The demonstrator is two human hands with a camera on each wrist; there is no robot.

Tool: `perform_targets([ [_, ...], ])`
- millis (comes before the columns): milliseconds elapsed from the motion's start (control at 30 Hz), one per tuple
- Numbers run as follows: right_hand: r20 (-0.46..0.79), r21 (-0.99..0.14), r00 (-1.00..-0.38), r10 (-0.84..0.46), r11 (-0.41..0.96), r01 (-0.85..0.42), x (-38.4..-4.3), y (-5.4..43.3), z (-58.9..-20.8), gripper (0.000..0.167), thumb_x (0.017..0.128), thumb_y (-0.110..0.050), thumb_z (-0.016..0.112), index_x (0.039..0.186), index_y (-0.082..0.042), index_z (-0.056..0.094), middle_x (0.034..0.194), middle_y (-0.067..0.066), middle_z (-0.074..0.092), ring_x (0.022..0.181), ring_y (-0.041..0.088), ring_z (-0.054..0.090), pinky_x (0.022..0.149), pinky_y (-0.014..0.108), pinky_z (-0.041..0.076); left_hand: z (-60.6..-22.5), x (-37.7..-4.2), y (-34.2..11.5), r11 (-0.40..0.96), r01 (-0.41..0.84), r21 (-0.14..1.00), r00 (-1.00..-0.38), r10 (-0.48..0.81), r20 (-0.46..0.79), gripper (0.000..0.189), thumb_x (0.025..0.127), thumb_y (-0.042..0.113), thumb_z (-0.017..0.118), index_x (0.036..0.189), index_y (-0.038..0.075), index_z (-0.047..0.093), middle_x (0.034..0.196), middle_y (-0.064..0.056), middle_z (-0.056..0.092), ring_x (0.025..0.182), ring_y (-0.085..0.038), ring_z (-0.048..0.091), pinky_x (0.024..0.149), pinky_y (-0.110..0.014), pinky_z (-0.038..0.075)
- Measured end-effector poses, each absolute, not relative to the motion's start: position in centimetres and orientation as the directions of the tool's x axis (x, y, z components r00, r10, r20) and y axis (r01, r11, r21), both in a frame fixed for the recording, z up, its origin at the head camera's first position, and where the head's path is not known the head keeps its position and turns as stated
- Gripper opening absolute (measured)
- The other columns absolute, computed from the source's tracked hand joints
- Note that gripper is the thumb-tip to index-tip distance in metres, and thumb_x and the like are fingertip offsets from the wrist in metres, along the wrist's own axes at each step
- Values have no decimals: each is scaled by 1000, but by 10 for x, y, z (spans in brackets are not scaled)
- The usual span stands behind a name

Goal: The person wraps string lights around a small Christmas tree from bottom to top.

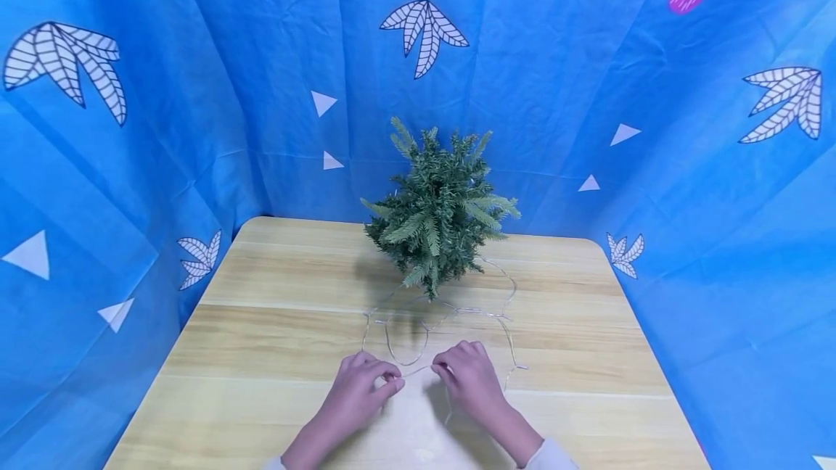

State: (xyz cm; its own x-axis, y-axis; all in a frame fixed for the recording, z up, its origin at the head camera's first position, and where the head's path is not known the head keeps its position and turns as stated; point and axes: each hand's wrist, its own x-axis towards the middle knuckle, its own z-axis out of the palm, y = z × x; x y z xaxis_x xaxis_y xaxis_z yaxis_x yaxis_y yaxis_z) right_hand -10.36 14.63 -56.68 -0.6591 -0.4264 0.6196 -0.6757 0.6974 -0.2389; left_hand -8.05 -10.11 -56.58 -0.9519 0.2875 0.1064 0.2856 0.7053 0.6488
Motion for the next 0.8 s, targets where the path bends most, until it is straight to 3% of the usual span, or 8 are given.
perform_targets([
  [133,611,-238,-673,-416,714,-658,-107,151,-561,8,83,-20,79,89,-17,73,81,-9,72,77,7,58,75,26,39,-561,-82,-104,695,256,672,-958,275,80,21,94,60,57,95,43,70,95,24,55,105,-12,47,97,-51,41],
  [267,601,-244,-691,-403,730,-638,-110,156,-554,8,84,-20,78,90,-17,74,82,-10,72,78,7,58,76,26,38,-559,-84,-108,693,268,670,-957,269,104,13,93,52,65,97,42,72,94,25,58,105,-11,47,100,-53,39],
  [433,630,-220,-667,-398,732,-645,-114,163,-546,11,82,-17,80,90,-16,74,81,-9,72,77,8,59,75,27,39,-558,-89,-112,696,269,666,-960,251,125,10,89,37,74,99,40,73,96,29,61,109,-9,48,106,-56,36],
  [800,659,-206,-657,-364,753,-625,-123,180,-526,10,83,-17,79,91,-14,74,83,-5,73,77,11,58,73,29,37,-549,-100,-124,687,314,655,-949,232,212,13,87,27,79,98,33,76,93,31,66,107,-9,50,108,-53,34],
])
